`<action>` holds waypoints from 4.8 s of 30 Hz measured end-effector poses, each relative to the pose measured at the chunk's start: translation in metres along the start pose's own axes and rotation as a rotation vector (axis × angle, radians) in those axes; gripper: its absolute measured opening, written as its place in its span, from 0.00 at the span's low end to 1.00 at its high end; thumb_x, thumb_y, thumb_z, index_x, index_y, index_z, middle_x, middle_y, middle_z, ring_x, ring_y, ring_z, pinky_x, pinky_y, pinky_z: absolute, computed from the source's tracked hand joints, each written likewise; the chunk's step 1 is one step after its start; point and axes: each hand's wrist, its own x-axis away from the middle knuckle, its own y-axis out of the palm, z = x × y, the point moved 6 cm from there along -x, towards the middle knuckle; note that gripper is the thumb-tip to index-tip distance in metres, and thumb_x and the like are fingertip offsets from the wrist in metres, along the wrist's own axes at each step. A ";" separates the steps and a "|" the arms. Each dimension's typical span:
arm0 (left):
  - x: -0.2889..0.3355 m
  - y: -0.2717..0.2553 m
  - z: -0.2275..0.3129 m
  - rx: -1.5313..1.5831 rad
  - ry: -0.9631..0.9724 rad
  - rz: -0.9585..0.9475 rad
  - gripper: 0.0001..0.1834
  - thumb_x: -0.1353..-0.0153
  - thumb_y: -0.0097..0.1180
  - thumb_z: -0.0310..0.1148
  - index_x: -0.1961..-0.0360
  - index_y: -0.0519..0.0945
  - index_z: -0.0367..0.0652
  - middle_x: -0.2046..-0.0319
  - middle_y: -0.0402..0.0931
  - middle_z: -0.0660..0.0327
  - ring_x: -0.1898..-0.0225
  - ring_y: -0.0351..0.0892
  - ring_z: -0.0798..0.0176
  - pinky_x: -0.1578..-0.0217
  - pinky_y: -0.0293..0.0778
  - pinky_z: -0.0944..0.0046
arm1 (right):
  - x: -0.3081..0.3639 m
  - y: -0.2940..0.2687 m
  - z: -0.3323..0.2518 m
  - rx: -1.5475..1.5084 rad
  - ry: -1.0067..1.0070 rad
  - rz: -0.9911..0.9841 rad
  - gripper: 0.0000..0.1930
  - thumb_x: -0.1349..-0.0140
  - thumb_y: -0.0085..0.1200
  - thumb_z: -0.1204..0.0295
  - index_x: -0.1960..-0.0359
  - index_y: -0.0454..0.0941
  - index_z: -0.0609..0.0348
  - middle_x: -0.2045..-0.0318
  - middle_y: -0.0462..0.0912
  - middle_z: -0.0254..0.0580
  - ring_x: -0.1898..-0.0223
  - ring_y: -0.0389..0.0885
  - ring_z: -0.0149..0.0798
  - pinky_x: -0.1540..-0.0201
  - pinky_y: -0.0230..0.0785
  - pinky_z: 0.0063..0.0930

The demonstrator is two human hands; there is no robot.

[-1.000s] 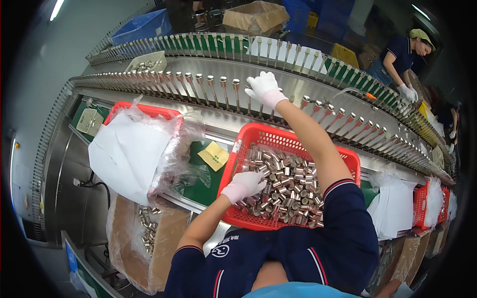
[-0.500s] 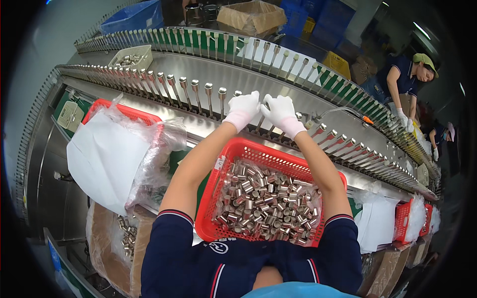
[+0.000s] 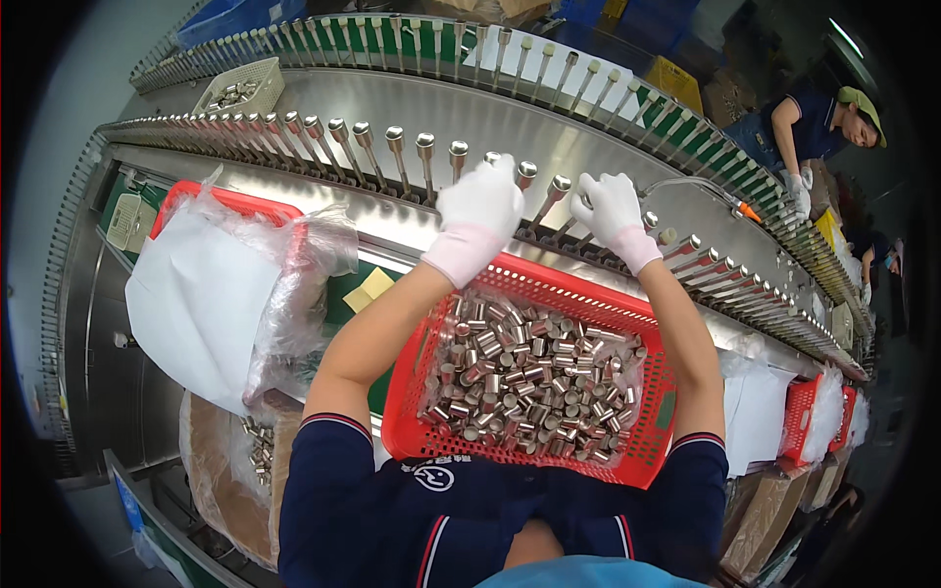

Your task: Manually sorting and placing small metal components onto an automated circular assembly line conveyor.

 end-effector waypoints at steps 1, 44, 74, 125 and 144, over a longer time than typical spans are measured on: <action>-0.004 -0.011 -0.023 -0.063 -0.108 0.066 0.17 0.37 0.47 0.40 0.50 0.71 0.46 0.62 0.81 0.52 0.64 0.83 0.47 0.64 0.77 0.45 | 0.004 -0.001 -0.002 -0.025 -0.030 0.047 0.09 0.47 0.55 0.65 0.79 0.73 0.55 0.85 0.75 0.49 0.79 0.75 0.51 0.69 0.65 0.43; -0.040 0.004 -0.071 -0.209 -0.002 -0.027 0.19 0.36 0.46 0.46 0.53 0.74 0.43 0.64 0.83 0.50 0.63 0.84 0.46 0.62 0.77 0.47 | 0.042 -0.114 -0.158 -0.159 -0.246 -0.217 0.12 0.44 0.53 0.58 0.73 0.76 0.52 0.84 0.77 0.46 0.77 0.78 0.51 0.68 0.66 0.41; -0.044 0.077 0.090 -0.247 0.233 -0.115 0.17 0.36 0.45 0.45 0.60 0.77 0.44 0.67 0.83 0.48 0.62 0.84 0.44 0.60 0.77 0.47 | 0.262 0.030 -0.123 -0.452 0.383 -0.380 0.19 0.40 0.53 0.56 0.55 0.76 0.57 0.64 0.82 0.48 0.59 0.81 0.52 0.53 0.72 0.47; 0.172 0.149 0.001 0.000 0.364 -0.935 0.21 0.37 0.42 0.44 0.58 0.80 0.40 0.59 0.81 0.48 0.55 0.81 0.45 0.52 0.74 0.47 | -0.022 -0.055 -0.071 -0.074 -0.015 0.356 0.25 0.45 0.59 0.53 0.48 0.76 0.48 0.68 0.81 0.40 0.61 0.77 0.45 0.58 0.69 0.41; -0.005 0.056 0.064 -0.119 0.312 -0.100 0.22 0.35 0.46 0.43 0.42 0.69 0.50 0.66 0.82 0.50 0.66 0.83 0.44 0.64 0.77 0.46 | 0.011 0.000 -0.003 0.023 0.229 -0.086 0.13 0.40 0.48 0.58 0.70 0.77 0.52 0.80 0.82 0.45 0.74 0.83 0.49 0.62 0.66 0.41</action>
